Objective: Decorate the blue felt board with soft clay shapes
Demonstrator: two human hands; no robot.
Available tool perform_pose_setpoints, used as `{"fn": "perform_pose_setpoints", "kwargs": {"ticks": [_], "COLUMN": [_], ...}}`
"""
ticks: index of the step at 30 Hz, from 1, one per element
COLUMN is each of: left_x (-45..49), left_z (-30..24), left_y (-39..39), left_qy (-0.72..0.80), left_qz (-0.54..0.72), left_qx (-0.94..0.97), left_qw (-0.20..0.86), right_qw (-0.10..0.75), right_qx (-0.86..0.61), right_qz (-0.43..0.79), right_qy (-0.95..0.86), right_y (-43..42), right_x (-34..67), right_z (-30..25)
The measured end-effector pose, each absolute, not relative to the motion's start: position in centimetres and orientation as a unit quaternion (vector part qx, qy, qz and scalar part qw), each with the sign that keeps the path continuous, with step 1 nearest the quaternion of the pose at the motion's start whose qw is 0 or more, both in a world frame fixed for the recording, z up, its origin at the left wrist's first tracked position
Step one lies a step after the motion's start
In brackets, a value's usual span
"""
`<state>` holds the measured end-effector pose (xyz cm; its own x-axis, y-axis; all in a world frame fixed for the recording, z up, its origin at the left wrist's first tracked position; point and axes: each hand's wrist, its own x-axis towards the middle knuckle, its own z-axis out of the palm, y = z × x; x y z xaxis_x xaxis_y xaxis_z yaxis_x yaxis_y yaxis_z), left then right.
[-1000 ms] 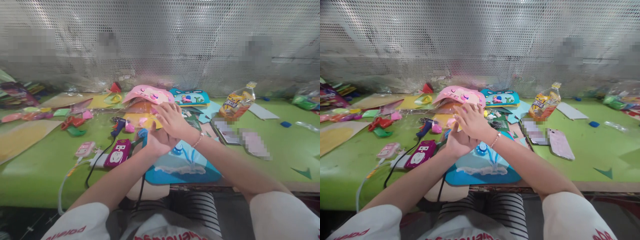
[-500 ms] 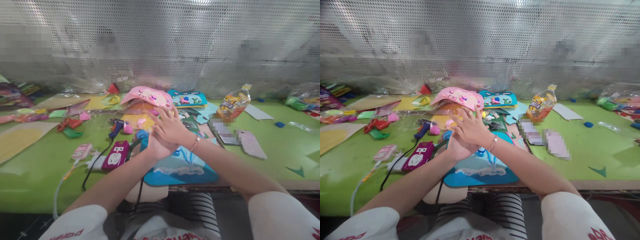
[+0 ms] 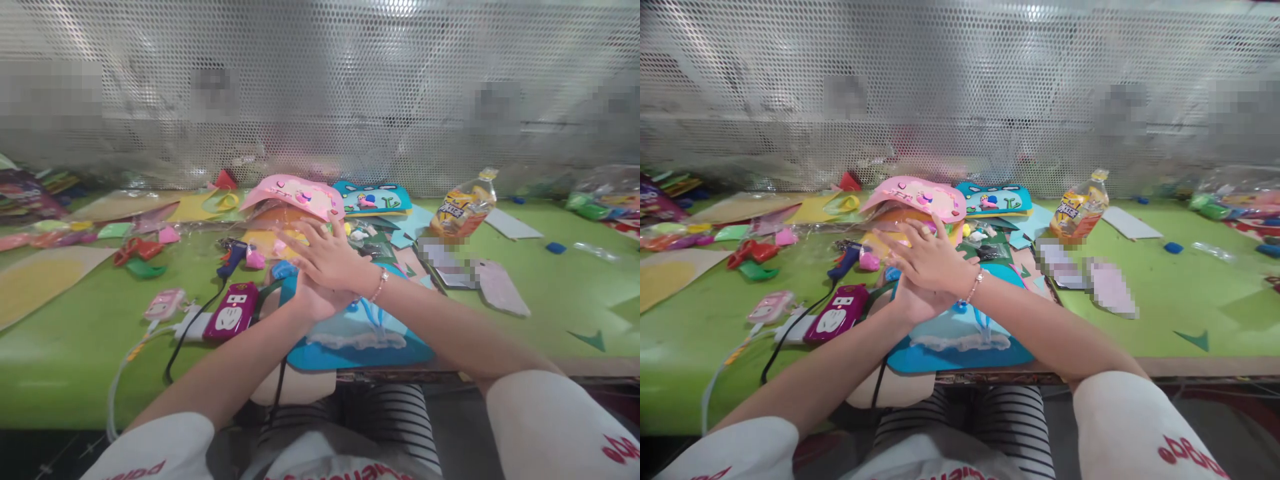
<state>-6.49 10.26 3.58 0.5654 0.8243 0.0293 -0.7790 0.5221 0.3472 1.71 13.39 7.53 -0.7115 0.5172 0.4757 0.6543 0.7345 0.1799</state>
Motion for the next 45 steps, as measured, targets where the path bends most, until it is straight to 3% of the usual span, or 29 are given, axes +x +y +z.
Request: {"fn": "perform_pose_setpoints", "kwargs": {"ticks": [8, 17, 45], "left_x": [-7.0, -7.1, -7.1], "left_z": [3.7, 3.6, 3.9], "left_y": [10.9, 11.0, 10.8], "left_qy": [0.069, 0.055, 0.061], "left_qz": [0.483, 0.494, 0.5], "left_qx": [0.163, 0.164, 0.159], "left_qw": [0.858, 0.852, 0.849], "right_qw": [0.252, 0.233, 0.25], "right_qx": [-0.33, -0.341, -0.276], "right_qz": [-0.043, -0.142, -0.178], "right_qy": [-0.909, -0.9, -0.911], "right_y": [15.3, 16.1, 15.4], "right_x": [3.6, 3.1, -0.1], "right_z": [8.7, 9.0, 8.0]}}
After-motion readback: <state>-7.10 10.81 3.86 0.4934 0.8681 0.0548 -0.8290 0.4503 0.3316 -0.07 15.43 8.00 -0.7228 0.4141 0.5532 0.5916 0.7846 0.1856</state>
